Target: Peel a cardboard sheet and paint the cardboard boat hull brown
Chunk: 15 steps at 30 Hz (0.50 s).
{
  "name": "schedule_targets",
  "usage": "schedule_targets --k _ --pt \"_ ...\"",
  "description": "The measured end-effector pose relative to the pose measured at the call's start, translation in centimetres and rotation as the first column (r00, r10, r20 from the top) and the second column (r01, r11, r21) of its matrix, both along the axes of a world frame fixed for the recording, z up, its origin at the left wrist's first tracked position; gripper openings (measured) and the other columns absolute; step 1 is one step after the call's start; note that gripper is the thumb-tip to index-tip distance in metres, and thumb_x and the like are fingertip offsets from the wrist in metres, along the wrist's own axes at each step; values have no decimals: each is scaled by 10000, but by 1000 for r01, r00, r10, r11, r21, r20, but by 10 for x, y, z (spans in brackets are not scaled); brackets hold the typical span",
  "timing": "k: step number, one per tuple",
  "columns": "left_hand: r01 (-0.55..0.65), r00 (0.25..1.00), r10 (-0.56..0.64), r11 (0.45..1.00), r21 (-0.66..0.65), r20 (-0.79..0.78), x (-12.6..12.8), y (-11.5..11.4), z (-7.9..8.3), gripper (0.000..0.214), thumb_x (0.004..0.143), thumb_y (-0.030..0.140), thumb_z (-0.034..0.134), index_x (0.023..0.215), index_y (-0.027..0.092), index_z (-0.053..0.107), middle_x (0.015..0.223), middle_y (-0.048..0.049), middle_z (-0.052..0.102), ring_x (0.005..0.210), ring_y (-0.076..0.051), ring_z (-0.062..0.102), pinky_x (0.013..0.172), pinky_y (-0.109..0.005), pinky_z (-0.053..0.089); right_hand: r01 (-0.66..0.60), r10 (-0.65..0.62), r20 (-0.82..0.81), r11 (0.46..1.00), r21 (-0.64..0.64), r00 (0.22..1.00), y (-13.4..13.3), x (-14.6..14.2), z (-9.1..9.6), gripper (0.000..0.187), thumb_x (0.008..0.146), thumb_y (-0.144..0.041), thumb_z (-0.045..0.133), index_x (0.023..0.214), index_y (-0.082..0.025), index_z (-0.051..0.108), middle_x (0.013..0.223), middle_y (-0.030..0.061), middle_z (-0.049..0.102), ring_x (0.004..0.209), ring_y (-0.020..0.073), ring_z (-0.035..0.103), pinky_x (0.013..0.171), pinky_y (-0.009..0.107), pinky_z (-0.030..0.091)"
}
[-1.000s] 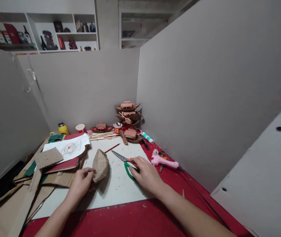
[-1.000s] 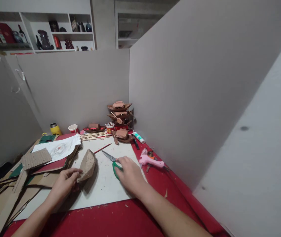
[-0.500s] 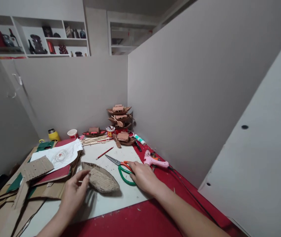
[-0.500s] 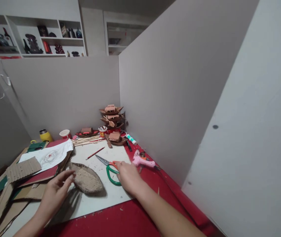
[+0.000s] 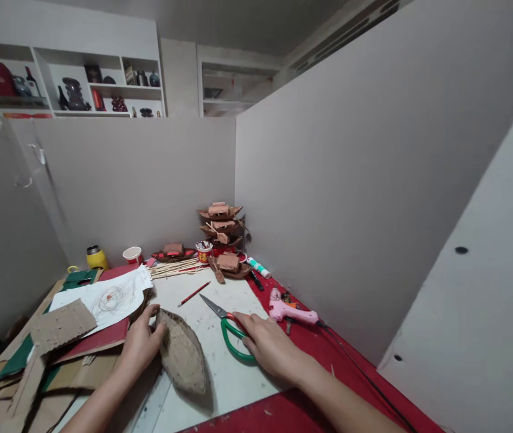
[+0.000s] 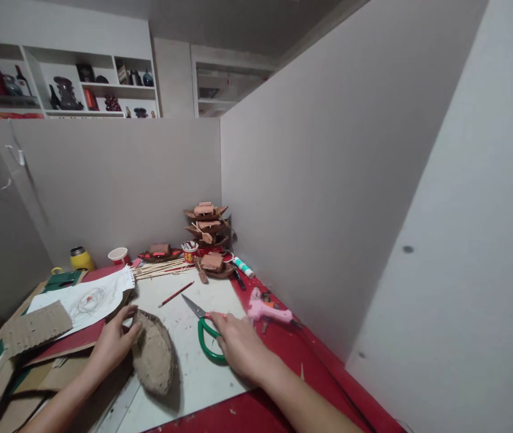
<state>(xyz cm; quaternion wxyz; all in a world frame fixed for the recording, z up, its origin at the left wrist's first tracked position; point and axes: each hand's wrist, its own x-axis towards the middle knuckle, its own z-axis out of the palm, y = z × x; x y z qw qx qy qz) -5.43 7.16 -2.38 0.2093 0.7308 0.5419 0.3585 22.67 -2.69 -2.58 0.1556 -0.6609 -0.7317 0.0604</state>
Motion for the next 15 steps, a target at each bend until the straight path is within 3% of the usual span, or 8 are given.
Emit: schedule_targets --k 5,7,10,15 --pt "2 991 7 998 -65 131 -3 2 -5 210 730 376 568 854 213 523 804 -49 666 730 -231 648 681 -331 491 32 -33 -47 999 -12 998 -1 9 6 471 868 -172 480 1336 -226 484 1151 122 637 1042 274 583 880 360 385" --pt "17 982 8 991 -130 191 -4 2 -10 216 720 402 563 811 226 478 641 9 594 582 -203 603 532 -293 467 44 -46 -59 999 -21 997 -3 13 11 471 867 -183 481 1336 -221 483 1164 123 637 1056 277 578 894 366 386" --pt "70 960 2 967 -244 280 -3 2 -16 252 722 441 528 836 233 444 462 93 439 371 -159 469 365 -257 390 45 -48 -77 998 -34 996 -7 17 15 492 862 -194 488 1353 -209 463 1213 121 629 1099 266 573 922 354 390" --pt "118 921 39 921 -371 387 5 -9 -13 342 707 433 527 967 219 470 438 112 419 341 -145 451 332 -256 415 6 -14 -132 998 -58 991 -15 19 12 523 861 -218 496 1381 -196 442 1298 120 596 1157 250 565 959 343 404"
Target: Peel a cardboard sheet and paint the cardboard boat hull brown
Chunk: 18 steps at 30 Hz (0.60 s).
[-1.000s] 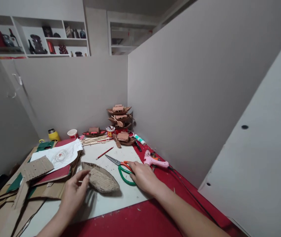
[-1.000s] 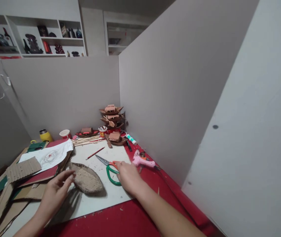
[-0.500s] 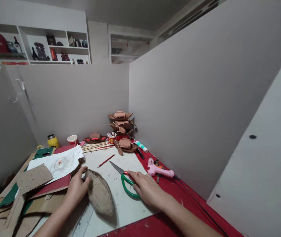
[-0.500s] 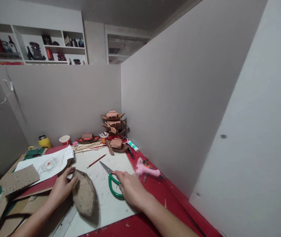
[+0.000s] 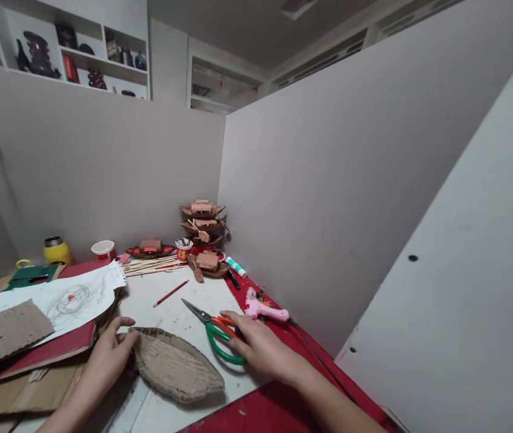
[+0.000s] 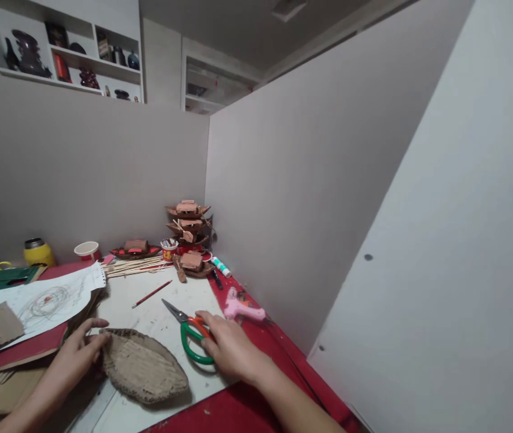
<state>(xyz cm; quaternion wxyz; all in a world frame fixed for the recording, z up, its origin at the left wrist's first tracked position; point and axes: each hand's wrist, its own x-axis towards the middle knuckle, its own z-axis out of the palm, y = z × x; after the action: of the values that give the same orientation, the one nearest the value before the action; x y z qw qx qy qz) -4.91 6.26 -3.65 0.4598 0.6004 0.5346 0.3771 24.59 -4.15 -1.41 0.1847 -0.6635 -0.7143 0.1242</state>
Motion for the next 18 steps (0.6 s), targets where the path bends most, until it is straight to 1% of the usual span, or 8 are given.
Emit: schedule_targets --k 3,5,7,9,12,13,15,18 --pt "13 998 -10 999 -45 61 5 -12 8 403 702 371 543 1070 220 481 451 112 428 350 -136 456 337 -234 410 -7 5 -87 1000 -23 996 -4 -1 0 535 853 -226 503 1383 -184 449 1363 125 550 1215 266 529 1004 377 385" --pt "53 995 -46 996 -71 85 7 -21 12 452 714 347 534 1145 225 470 461 107 445 363 -148 489 347 -240 422 -18 12 -134 999 -38 991 -6 -2 3 534 843 -219 512 1374 -187 461 1382 113 536 1234 260 517 1012 373 385" --pt "97 991 -86 989 -107 103 8 -31 12 442 735 354 519 1155 220 482 445 110 427 361 -152 497 362 -246 429 -51 44 -157 998 -37 987 -7 -4 6 527 841 -213 513 1366 -195 467 1376 102 543 1233 245 520 1006 357 392" --pt "125 988 -109 980 -153 108 7 -42 9 382 751 389 516 1086 206 524 432 107 415 355 -144 492 378 -243 426 -86 82 -127 996 -20 988 -3 -6 8 517 848 -209 508 1363 -197 465 1345 105 569 1209 239 537 994 349 396" --pt "187 980 -165 956 -225 116 3 -56 4 332 735 498 549 870 196 567 454 89 425 361 -130 485 380 -236 408 -109 110 29 994 -11 994 11 -10 7 494 864 -204 496 1356 -214 463 1253 110 625 1125 241 581 937 334 407" --pt "219 973 -193 948 -232 127 2 -60 2 350 724 538 559 796 195 557 470 86 424 368 -122 474 384 -236 406 -110 111 88 994 -14 990 18 -12 7 487 868 -202 495 1353 -226 462 1224 106 637 1094 240 592 912 326 409" --pt "276 958 -250 935 -222 140 0 -64 1 402 716 593 562 699 193 527 500 80 418 391 -106 448 402 -232 402 -111 112 137 994 -14 984 35 -15 5 482 871 -202 501 1351 -237 461 1198 107 643 1065 247 596 885 321 399" --pt "336 941 -318 920 -203 115 0 -68 2 422 745 591 547 663 178 519 536 69 417 450 -97 439 436 -212 379 -123 123 185 992 -14 975 64 -18 4 466 875 -197 507 1337 -244 471 1181 107 642 1038 252 593 868 317 380"
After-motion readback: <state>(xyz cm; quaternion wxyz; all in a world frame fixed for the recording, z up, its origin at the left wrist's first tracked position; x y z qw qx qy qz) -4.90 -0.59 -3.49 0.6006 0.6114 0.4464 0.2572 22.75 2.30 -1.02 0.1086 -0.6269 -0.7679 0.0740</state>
